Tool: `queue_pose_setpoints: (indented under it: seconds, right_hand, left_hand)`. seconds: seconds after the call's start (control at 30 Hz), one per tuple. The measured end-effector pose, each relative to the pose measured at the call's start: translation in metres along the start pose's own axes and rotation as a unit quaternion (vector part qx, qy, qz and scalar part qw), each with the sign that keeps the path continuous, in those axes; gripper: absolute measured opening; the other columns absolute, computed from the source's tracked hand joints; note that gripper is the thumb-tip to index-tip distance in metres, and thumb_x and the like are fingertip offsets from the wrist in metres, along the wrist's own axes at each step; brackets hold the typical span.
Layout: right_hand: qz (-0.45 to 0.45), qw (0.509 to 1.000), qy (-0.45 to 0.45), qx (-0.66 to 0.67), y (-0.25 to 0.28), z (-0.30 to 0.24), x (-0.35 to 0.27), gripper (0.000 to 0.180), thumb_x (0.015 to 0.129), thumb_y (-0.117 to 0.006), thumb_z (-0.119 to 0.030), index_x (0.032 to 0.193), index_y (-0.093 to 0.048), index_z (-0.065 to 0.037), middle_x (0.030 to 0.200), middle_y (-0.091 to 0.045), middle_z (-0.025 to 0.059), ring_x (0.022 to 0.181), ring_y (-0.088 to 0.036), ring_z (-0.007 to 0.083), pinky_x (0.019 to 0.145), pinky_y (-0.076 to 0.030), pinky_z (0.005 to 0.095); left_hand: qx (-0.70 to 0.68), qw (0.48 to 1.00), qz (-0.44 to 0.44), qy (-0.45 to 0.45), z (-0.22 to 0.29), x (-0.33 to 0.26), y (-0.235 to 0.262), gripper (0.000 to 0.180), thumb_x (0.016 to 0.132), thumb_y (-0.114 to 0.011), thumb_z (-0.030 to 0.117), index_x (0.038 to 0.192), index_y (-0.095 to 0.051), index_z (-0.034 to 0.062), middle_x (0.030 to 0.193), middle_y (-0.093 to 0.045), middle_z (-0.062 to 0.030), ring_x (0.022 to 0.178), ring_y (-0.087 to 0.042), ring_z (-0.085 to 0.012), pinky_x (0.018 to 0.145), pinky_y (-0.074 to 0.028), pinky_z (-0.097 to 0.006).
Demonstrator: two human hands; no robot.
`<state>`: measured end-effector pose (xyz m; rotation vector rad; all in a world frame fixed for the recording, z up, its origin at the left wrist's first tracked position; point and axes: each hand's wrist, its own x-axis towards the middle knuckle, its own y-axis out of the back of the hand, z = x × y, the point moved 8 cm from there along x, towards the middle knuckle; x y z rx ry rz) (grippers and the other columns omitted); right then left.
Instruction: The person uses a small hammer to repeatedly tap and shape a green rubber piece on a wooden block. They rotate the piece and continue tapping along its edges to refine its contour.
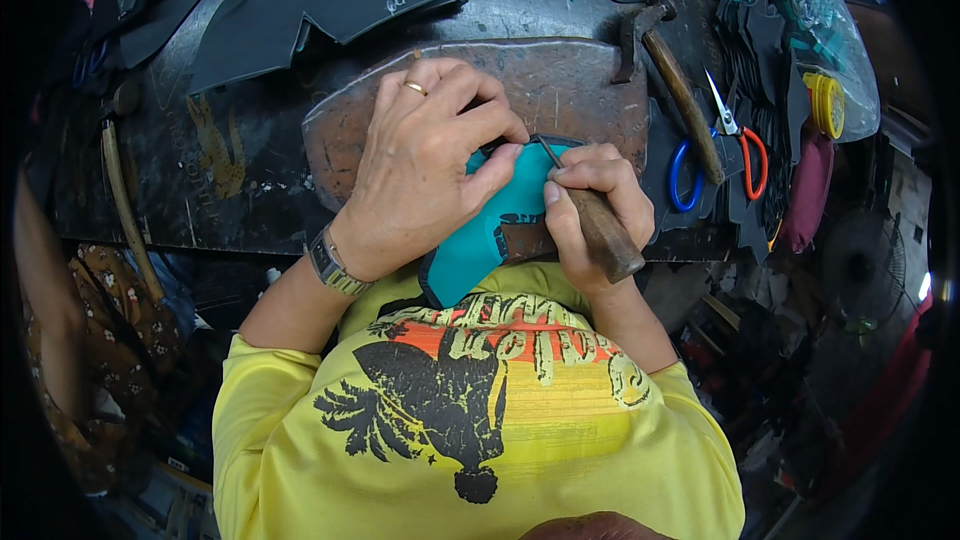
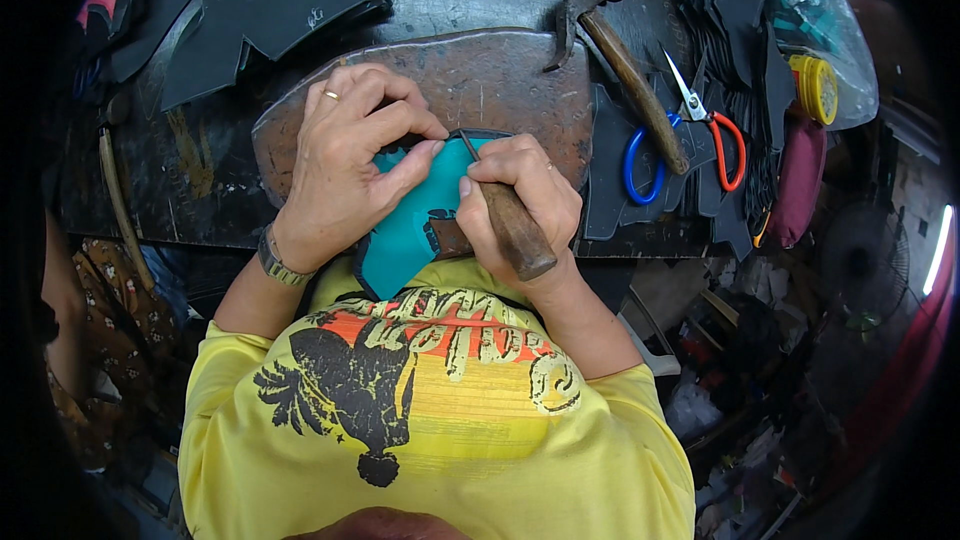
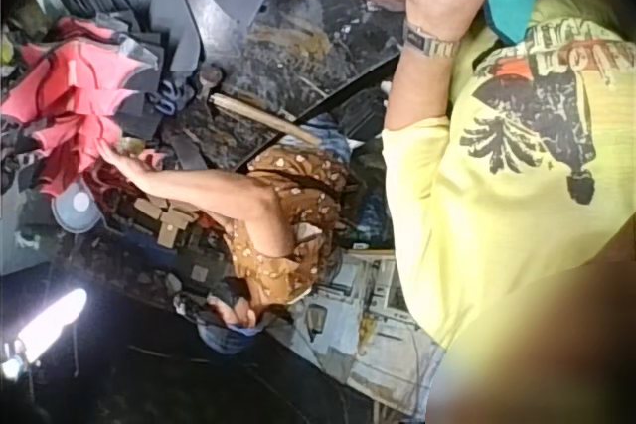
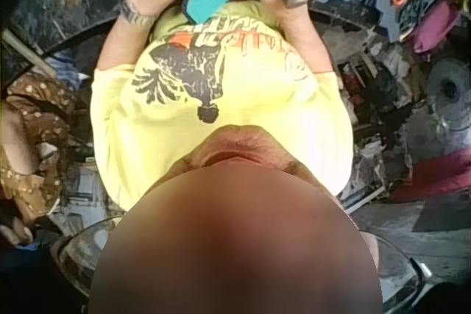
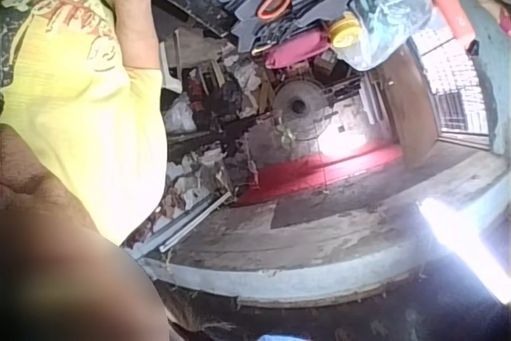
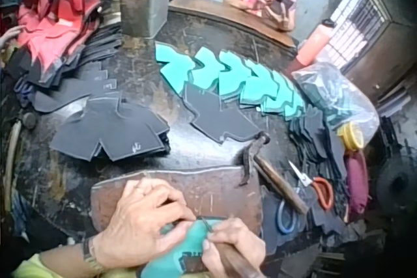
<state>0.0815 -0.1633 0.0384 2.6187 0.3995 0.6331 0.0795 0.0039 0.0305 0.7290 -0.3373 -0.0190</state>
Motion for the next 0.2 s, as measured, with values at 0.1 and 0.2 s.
queue_pose_setpoints:
  seconds: [0.1, 0.2]
  right_hand:
    - [-0.006, 1.0, 0.004, 0.0, -0.0011, -0.0008, 0.0014, 0.021, 0.078, -0.075, 0.005, 0.096, -0.065, 0.001, 0.088, -0.068, 0.0164, 0.077, -0.07, 0.0278, 0.071, -0.057, 0.0348]
    - [-0.01, 1.0, 0.005, 0.001, -0.0012, -0.0012, 0.0016, 0.021, 0.078, -0.075, 0.005, 0.096, -0.065, 0.001, 0.088, -0.068, 0.0164, 0.077, -0.07, 0.0279, 0.071, -0.057, 0.0347]
  left_hand:
    - [0.001, 1.0, 0.002, 0.001, 0.0002, 0.0, 0.0003, 0.01, 0.083, -0.079, 0.016, 0.091, -0.075, 0.0132, 0.109, -0.066, -0.0027, 0.114, -0.058, -0.025, 0.096, -0.041, -0.042]
    - [0.005, 1.0, 0.001, 0.002, 0.0001, 0.0005, -0.0002, 0.01, 0.083, -0.079, 0.016, 0.092, -0.075, 0.0127, 0.11, -0.065, -0.0031, 0.114, -0.058, -0.0255, 0.096, -0.041, -0.042]
